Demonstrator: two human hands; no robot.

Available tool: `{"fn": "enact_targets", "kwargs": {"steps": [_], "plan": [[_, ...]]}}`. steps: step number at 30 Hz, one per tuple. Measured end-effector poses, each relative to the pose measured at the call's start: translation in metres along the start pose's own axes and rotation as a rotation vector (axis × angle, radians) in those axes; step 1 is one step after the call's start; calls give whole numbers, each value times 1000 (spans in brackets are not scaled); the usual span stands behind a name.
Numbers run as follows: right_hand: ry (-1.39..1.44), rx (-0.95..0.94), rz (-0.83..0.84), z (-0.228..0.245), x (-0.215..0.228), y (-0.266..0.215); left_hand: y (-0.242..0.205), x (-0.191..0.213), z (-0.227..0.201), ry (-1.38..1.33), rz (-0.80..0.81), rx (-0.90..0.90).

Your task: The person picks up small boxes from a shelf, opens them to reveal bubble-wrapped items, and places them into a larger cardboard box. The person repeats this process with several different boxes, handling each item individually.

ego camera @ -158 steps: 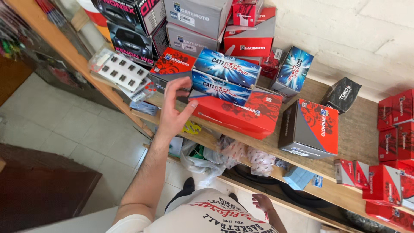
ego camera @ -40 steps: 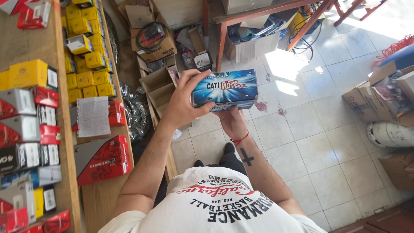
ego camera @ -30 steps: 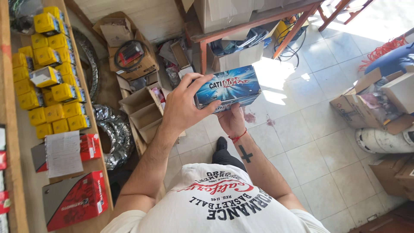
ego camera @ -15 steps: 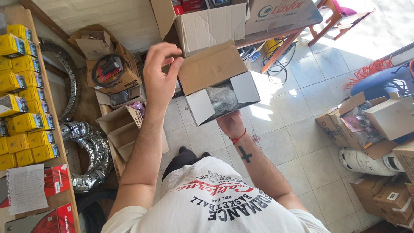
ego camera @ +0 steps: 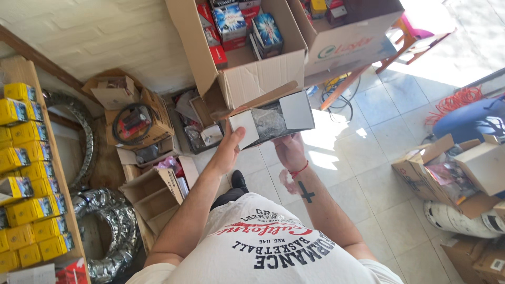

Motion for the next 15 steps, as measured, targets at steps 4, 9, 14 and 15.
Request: {"fn": "enact_targets", "kwargs": {"steps": [4, 9, 14, 15], "plan": [[-295, 40, 34, 18, -33, 68, 50, 43, -3, -117, -166, 23], [-624, 205, -42, 52, -131, 106, 97, 77, -29, -122, -256, -113], [-852, 136, 22, 57, -130, 157, 119, 77, -109, 97, -300, -203], [-943, 116, 42, 55, -138, 166, 122, 79, -117, 147, -312, -203]]}}
Point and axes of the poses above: each hand's wrist, its own y-axis towards the middle knuckle, its own x-axis out of the back of the hand, z = x × y, the point moved 7 cm from there along y, towards the middle knuckle, and after that the axes turned 12 degrees about y, right-handed, at the moved point
